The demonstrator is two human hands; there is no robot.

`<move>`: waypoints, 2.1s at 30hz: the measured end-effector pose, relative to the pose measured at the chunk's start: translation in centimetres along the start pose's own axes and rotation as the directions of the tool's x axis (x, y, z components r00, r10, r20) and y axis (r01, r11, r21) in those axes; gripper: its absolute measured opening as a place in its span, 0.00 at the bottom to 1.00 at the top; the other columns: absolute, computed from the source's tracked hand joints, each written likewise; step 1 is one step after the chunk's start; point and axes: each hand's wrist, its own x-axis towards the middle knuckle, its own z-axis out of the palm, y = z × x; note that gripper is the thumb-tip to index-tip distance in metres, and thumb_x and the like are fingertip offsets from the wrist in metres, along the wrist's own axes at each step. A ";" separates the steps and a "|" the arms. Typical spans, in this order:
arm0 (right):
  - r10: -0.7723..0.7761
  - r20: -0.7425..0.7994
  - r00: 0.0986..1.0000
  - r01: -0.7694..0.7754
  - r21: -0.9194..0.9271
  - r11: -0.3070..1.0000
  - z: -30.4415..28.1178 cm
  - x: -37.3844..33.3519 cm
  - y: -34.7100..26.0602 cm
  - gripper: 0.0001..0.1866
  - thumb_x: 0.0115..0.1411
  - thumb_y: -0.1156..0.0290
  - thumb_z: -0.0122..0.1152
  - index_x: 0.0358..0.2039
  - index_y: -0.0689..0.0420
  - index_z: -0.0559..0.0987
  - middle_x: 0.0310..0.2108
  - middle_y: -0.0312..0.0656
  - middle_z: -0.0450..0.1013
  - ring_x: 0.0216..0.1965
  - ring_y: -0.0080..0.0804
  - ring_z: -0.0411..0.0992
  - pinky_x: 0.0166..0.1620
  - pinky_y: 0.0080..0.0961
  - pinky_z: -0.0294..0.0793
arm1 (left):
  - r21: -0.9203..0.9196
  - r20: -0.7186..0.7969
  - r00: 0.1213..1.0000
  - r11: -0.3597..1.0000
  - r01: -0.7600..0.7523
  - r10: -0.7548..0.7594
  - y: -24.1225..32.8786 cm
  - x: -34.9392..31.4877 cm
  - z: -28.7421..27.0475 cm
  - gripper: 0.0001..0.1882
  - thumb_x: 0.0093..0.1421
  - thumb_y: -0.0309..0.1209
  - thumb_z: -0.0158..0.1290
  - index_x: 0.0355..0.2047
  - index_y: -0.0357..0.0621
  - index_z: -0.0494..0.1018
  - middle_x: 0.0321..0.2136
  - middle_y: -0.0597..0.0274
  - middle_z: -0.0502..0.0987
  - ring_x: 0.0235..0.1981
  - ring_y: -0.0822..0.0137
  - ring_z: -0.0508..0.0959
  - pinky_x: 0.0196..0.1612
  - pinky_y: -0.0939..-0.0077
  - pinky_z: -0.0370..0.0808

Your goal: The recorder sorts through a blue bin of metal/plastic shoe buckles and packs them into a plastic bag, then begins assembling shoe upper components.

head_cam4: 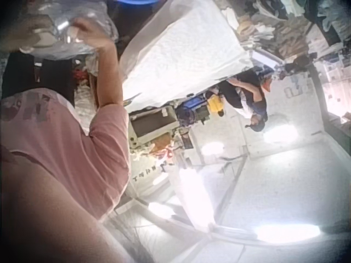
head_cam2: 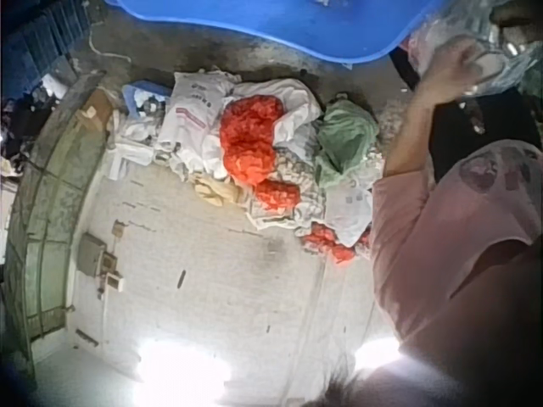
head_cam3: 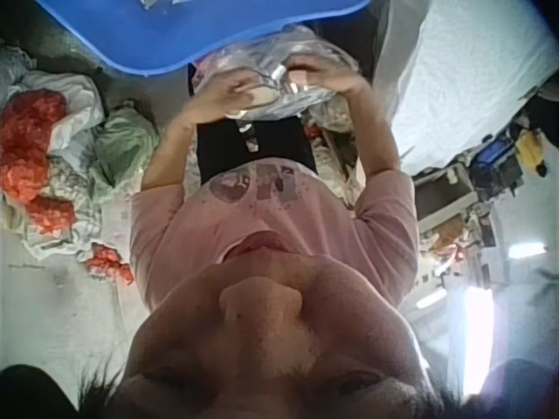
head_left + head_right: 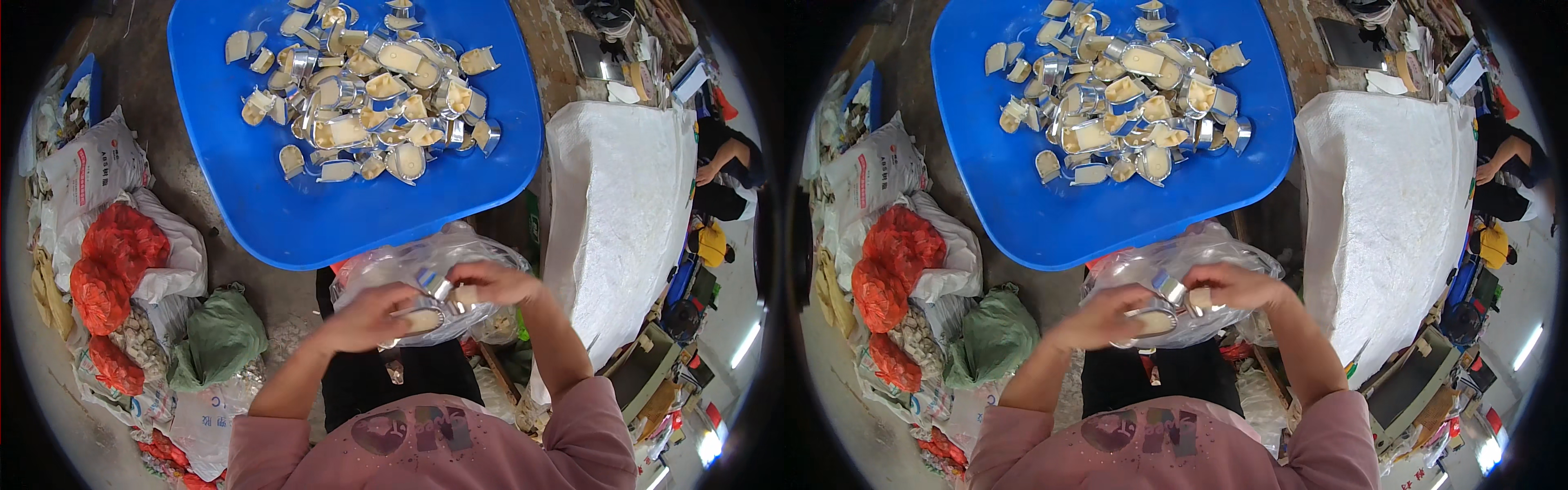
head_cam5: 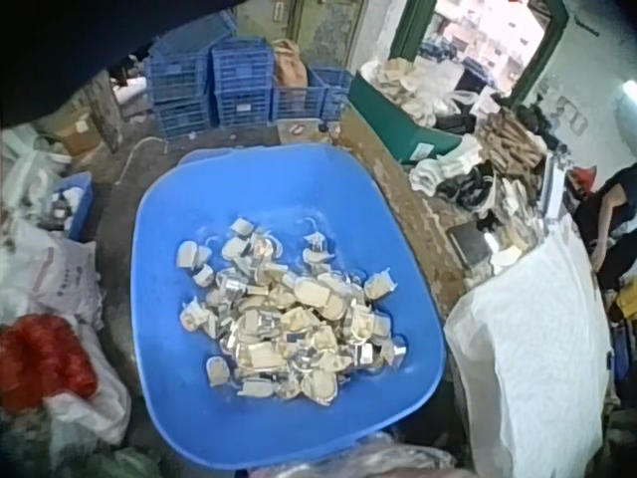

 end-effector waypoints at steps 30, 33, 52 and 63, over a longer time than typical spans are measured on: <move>-0.347 -0.478 0.807 -0.185 -0.762 0.620 7.0 2.4 11.8 0.25 0.45 0.67 0.61 0.47 0.48 0.72 0.46 0.42 0.64 0.52 0.46 0.60 0.52 0.46 0.60 | 0.135 -0.900 0.434 0.968 0.214 0.030 0.8 -1.3 2.3 0.04 0.56 0.26 0.51 0.30 0.40 0.75 0.17 0.51 0.73 0.19 0.54 0.76 0.22 0.71 0.70; -0.283 -0.254 0.925 -0.073 -0.849 0.524 5.3 1.0 10.5 0.26 0.46 0.70 0.59 0.50 0.52 0.71 0.46 0.44 0.67 0.52 0.44 0.64 0.50 0.45 0.64 | 0.353 -0.860 0.455 0.914 0.199 0.233 -0.4 -1.3 1.8 0.09 0.54 0.25 0.52 0.37 0.41 0.74 0.21 0.55 0.72 0.18 0.59 0.73 0.22 0.73 0.69; -0.193 -0.916 0.352 -0.228 -0.284 0.931 -4.9 15.2 -3.5 0.47 0.41 0.80 0.64 0.61 0.41 0.55 0.58 0.63 0.43 0.57 0.60 0.55 0.54 0.37 0.66 | 0.186 -0.957 0.276 0.916 0.356 0.088 -8.9 12.9 -13.9 0.39 0.43 0.25 0.62 0.52 0.40 0.52 0.53 0.34 0.48 0.49 0.40 0.63 0.53 0.59 0.63; -0.248 -0.900 0.359 0.588 0.011 0.809 -5.8 8.8 -2.2 0.34 0.45 0.86 0.53 0.55 0.51 0.65 0.47 0.43 0.66 0.33 0.28 0.69 0.36 0.21 0.71 | -0.289 -0.866 0.483 0.915 -0.280 -0.126 -2.1 0.9 -9.7 0.20 0.53 0.22 0.52 0.47 0.45 0.65 0.35 0.61 0.73 0.34 0.72 0.74 0.31 0.83 0.71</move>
